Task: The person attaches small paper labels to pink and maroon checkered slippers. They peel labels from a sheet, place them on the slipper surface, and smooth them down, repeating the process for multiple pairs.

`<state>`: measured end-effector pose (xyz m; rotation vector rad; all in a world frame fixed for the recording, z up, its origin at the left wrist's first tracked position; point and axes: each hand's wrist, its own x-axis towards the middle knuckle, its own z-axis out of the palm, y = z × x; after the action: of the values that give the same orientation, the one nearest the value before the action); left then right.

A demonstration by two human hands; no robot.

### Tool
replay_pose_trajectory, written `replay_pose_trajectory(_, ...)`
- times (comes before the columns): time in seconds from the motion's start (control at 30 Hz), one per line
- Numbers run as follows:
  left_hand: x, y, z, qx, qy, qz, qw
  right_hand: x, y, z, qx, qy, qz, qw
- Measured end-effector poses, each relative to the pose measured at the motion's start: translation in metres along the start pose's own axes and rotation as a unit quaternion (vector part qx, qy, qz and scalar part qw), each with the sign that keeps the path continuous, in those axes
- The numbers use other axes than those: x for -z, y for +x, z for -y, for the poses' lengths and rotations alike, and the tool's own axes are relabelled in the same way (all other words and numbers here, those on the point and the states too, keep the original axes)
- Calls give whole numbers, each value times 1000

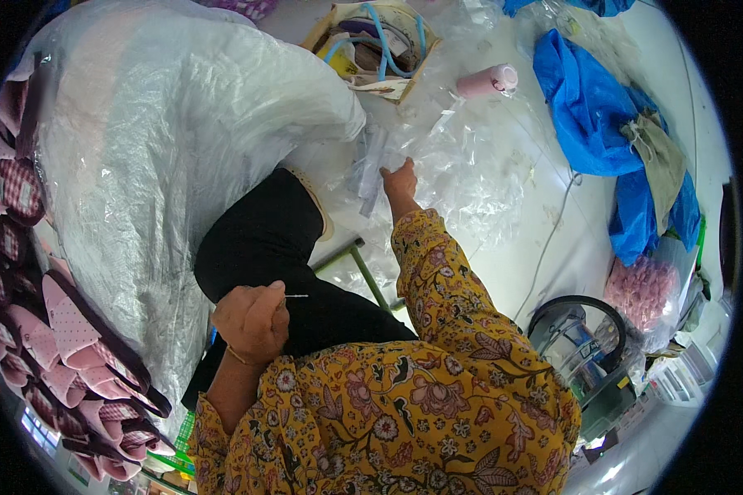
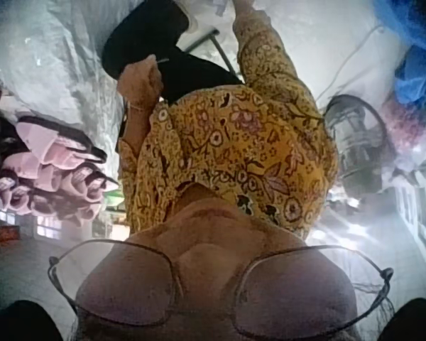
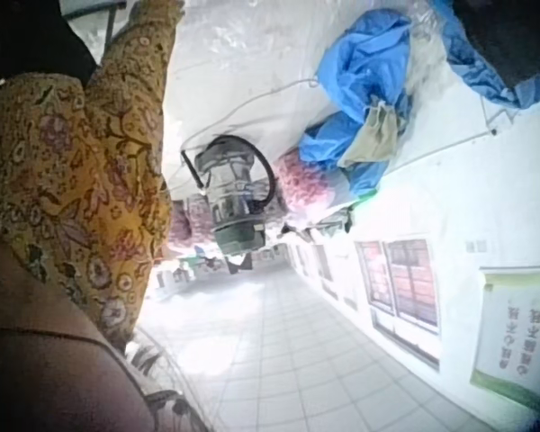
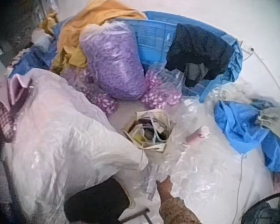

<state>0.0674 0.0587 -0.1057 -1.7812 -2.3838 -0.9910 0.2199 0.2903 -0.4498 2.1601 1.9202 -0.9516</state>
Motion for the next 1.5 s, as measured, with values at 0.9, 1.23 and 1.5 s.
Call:
replay_pose_trajectory(0.9,-4,-2,-2,-17,-8,-20,1000,-47,-25,-51,153,148,183,960)
replay_pose_trajectory(1.23,1,-3,-2,-7,-18,-2,1000,-49,-30,-14,105,49,111,987)
replay_pose_trajectory(1.5,0,-3,0,-20,-25,-23,999,-46,-80,-134,382,-64,295,873)
